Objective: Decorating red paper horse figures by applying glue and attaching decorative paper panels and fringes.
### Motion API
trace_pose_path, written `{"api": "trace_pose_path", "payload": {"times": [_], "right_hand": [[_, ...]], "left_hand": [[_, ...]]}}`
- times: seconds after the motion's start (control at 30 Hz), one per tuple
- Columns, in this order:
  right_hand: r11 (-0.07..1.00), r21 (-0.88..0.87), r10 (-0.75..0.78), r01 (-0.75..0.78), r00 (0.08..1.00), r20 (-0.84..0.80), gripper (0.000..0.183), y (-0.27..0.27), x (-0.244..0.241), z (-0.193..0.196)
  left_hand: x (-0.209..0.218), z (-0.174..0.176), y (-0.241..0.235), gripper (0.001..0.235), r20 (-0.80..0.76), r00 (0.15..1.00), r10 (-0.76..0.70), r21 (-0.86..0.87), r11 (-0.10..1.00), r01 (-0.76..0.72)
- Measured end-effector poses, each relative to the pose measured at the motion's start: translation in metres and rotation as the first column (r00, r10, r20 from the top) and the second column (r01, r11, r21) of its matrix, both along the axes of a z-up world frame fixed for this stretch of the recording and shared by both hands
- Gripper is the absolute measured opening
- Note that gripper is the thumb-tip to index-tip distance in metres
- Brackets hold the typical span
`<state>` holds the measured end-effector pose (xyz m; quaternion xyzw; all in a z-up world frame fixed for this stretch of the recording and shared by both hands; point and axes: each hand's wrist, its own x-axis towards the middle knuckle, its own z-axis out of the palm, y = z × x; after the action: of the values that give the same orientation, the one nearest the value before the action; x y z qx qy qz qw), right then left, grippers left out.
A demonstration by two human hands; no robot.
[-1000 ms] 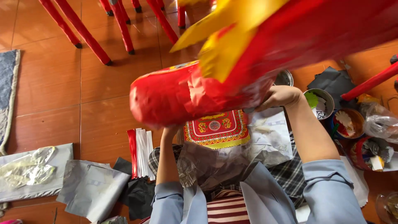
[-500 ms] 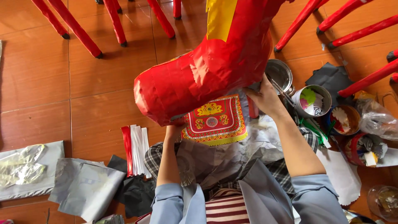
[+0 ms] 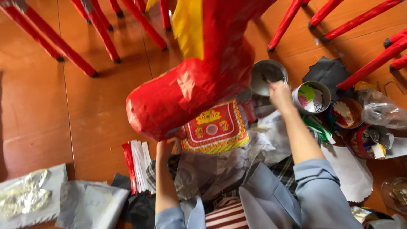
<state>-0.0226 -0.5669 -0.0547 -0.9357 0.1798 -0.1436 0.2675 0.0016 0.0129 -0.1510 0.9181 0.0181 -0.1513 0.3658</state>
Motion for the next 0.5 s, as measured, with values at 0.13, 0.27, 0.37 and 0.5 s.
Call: {"api": "trace_pose_path", "payload": {"times": [0.13, 0.27, 0.37, 0.5], "right_hand": [[0.692, -0.722, -0.063, -0.011, 0.995, -0.075, 0.012, 0.004, -0.017, -0.021], [0.615, -0.788, -0.049, 0.017, 0.999, -0.017, 0.011, -0.033, -0.010, -0.075], [0.752, -0.659, -0.018, 0.029, 1.000, 0.023, 0.009, -0.003, -0.027, 0.010], [0.918, -0.396, -0.147, 0.020, 0.945, -0.293, 0.018, 0.051, -0.061, 0.018]], "left_hand": [[-0.018, 0.033, 0.011, 0.035, -0.041, 0.992, 0.120, -0.153, 0.980, -0.125], [-0.040, 0.048, -0.002, 0.043, -0.134, 0.927, 0.350, -0.559, 0.746, -0.362], [-0.038, 0.033, -0.001, 0.043, -0.166, 0.907, 0.388, -0.620, 0.674, -0.402], [-0.037, 0.044, -0.008, 0.039, -0.165, 0.915, 0.368, -0.595, 0.703, -0.390]]}}
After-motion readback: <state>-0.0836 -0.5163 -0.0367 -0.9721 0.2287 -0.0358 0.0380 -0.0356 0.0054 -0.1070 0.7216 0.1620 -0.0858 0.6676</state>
